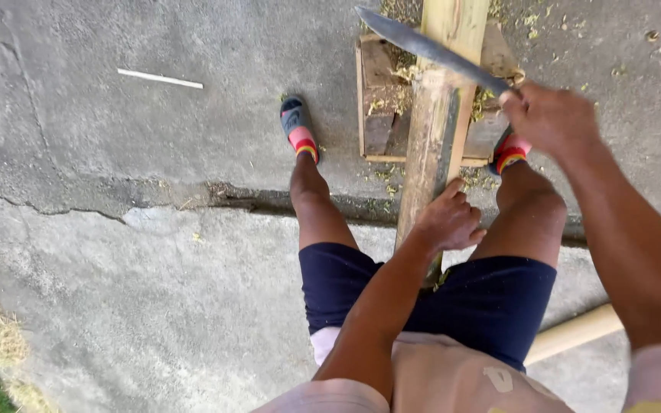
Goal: Scraping the outer layer of a bamboo pole using a drawknife.
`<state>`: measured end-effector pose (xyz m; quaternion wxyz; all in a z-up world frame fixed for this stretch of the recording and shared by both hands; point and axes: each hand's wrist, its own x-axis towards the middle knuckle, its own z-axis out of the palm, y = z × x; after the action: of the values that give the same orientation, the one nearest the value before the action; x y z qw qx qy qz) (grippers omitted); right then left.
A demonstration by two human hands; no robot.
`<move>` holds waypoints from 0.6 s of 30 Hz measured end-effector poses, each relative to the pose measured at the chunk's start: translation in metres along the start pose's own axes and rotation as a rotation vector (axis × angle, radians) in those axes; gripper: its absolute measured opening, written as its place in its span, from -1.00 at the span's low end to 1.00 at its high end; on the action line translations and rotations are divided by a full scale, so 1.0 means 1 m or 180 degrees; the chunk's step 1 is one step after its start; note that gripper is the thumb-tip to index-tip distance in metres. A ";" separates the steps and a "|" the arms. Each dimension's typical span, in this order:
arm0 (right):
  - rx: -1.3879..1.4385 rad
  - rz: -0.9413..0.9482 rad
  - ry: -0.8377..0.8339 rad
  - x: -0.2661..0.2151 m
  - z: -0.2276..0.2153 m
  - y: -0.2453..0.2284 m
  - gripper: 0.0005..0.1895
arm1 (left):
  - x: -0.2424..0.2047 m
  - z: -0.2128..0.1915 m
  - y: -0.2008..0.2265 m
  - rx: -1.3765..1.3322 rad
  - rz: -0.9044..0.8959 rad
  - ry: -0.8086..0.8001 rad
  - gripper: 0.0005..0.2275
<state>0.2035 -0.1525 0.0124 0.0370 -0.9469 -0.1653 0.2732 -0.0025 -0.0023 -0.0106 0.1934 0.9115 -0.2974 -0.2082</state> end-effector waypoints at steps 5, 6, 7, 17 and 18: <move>0.0264 -0.0173 0.0884 0.022 0.028 0.005 -0.44 | -0.002 -0.033 0.003 0.0105 -0.0053 -0.0421 -0.48; -0.0008 -0.0485 0.0718 0.030 0.036 0.000 -0.44 | 0.000 -0.035 -0.002 0.0170 -0.0062 -0.0454 -0.47; -0.0006 -0.0489 0.0755 0.037 0.023 0.000 -0.44 | 0.007 -0.029 -0.010 0.0204 -0.0062 -0.0438 -0.47; -0.0060 -0.0481 0.0609 0.033 0.015 -0.018 -0.41 | -0.007 -0.017 0.010 0.0087 -0.0057 -0.0387 -0.48; -0.0147 -0.0522 0.0963 0.053 -0.002 -0.016 -0.41 | 0.003 -0.023 0.000 0.0055 -0.0120 -0.0444 -0.49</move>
<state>0.2417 -0.1195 -0.0098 0.0618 -0.9612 -0.2408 0.1197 0.0113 0.0011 0.0084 0.1604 0.9019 -0.2946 -0.2722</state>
